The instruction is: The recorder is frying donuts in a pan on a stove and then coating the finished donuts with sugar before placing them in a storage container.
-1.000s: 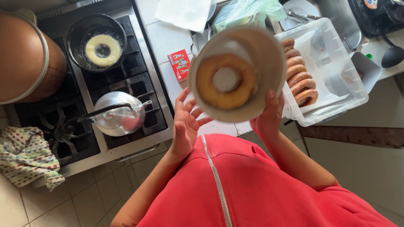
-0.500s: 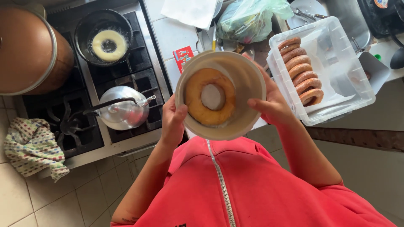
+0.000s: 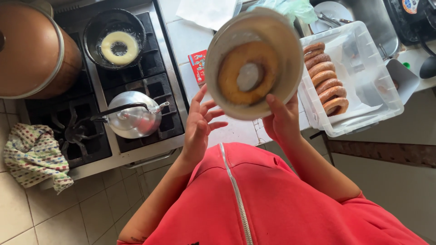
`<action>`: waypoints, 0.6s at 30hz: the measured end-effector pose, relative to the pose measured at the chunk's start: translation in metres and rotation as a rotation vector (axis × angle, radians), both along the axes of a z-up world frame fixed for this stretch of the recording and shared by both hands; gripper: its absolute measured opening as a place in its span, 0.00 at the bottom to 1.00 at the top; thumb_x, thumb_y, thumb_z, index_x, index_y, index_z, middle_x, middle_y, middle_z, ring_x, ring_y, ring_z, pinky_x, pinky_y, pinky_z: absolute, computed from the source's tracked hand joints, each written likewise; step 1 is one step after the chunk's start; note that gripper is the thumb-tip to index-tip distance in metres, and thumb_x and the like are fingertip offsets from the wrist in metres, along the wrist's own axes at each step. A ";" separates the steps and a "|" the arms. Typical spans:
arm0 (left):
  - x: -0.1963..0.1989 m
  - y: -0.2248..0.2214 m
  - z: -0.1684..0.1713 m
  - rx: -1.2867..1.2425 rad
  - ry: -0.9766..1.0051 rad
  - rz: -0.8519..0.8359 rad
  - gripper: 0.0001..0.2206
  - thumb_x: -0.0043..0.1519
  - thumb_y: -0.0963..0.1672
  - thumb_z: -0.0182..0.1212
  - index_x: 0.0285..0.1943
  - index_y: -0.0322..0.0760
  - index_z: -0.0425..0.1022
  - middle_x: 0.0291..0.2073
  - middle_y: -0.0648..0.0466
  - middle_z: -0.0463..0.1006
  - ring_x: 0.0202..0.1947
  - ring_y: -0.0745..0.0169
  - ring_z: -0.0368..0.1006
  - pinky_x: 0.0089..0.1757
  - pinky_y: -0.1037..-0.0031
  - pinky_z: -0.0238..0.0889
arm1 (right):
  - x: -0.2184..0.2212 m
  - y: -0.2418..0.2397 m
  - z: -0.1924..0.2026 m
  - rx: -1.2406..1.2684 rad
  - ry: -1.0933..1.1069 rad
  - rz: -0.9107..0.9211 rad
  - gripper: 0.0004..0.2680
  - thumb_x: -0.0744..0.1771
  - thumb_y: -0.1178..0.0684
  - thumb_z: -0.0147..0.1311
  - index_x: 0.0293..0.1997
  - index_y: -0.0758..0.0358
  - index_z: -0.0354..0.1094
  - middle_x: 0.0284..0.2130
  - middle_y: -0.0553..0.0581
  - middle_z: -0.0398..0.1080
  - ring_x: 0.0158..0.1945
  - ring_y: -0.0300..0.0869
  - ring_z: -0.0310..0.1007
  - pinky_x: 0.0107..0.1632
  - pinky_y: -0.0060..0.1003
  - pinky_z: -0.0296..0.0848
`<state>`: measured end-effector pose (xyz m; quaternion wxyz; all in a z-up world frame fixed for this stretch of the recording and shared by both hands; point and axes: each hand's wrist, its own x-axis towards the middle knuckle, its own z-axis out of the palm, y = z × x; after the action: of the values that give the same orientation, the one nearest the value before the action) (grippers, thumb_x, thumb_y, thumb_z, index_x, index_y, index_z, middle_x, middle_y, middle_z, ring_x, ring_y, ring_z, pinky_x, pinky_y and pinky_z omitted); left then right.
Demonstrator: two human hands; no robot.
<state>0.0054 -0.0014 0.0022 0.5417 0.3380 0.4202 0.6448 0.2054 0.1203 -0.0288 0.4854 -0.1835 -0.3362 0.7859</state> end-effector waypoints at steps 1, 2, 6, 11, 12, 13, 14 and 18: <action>0.000 -0.003 -0.002 0.001 0.013 -0.002 0.57 0.55 0.69 0.58 0.84 0.38 0.36 0.67 0.42 0.64 0.63 0.52 0.69 0.55 0.63 0.70 | 0.000 0.001 -0.005 0.004 0.006 -0.028 0.21 0.70 0.65 0.55 0.72 0.64 0.51 0.66 0.62 0.62 0.69 0.48 0.65 0.71 0.47 0.66; 0.002 -0.004 -0.006 -0.001 0.012 -0.001 0.57 0.55 0.69 0.58 0.84 0.38 0.36 0.67 0.42 0.64 0.63 0.52 0.69 0.55 0.63 0.70 | -0.001 -0.002 0.000 0.002 0.005 -0.027 0.21 0.70 0.65 0.55 0.72 0.64 0.51 0.66 0.62 0.62 0.69 0.48 0.65 0.71 0.47 0.66; 0.003 -0.004 -0.008 0.040 0.016 0.011 0.54 0.58 0.65 0.64 0.83 0.37 0.38 0.68 0.43 0.65 0.62 0.52 0.70 0.54 0.63 0.72 | -0.007 -0.006 0.003 0.020 -0.011 -0.006 0.21 0.69 0.65 0.53 0.72 0.61 0.51 0.66 0.60 0.62 0.69 0.47 0.64 0.72 0.46 0.66; 0.003 -0.006 -0.008 0.048 0.004 0.014 0.53 0.59 0.62 0.67 0.82 0.36 0.38 0.69 0.43 0.66 0.66 0.53 0.70 0.56 0.63 0.72 | -0.011 -0.012 0.009 0.050 0.011 -0.003 0.21 0.70 0.65 0.53 0.72 0.59 0.52 0.66 0.59 0.62 0.70 0.46 0.64 0.73 0.46 0.66; 0.003 -0.006 -0.008 0.053 0.011 0.026 0.53 0.59 0.63 0.66 0.82 0.37 0.37 0.68 0.44 0.66 0.65 0.53 0.70 0.55 0.64 0.72 | -0.009 -0.012 0.005 0.031 -0.010 0.009 0.21 0.70 0.65 0.53 0.72 0.60 0.52 0.66 0.60 0.62 0.69 0.47 0.64 0.72 0.47 0.66; 0.002 -0.005 -0.008 0.058 0.020 0.038 0.54 0.59 0.63 0.66 0.83 0.38 0.35 0.68 0.44 0.66 0.64 0.53 0.70 0.54 0.64 0.71 | -0.009 -0.011 0.002 0.013 -0.029 0.022 0.21 0.70 0.65 0.53 0.72 0.61 0.52 0.66 0.61 0.62 0.69 0.48 0.65 0.71 0.48 0.66; 0.003 -0.006 -0.006 0.058 0.019 0.038 0.54 0.59 0.63 0.66 0.83 0.38 0.35 0.68 0.44 0.66 0.64 0.53 0.70 0.54 0.64 0.71 | -0.010 -0.011 0.007 0.013 -0.030 0.022 0.21 0.70 0.65 0.53 0.72 0.61 0.52 0.66 0.61 0.62 0.69 0.48 0.65 0.71 0.48 0.66; 0.003 -0.006 -0.001 0.080 -0.028 0.031 0.55 0.58 0.64 0.66 0.82 0.36 0.36 0.69 0.43 0.65 0.67 0.54 0.69 0.58 0.63 0.72 | -0.009 -0.012 0.009 0.049 -0.023 0.048 0.21 0.70 0.65 0.53 0.72 0.58 0.51 0.66 0.59 0.62 0.69 0.47 0.65 0.72 0.47 0.67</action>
<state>0.0084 -0.0075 0.0016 0.5235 0.3437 0.3916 0.6741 0.1963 0.1080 -0.0193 0.4668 -0.1726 -0.3650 0.7868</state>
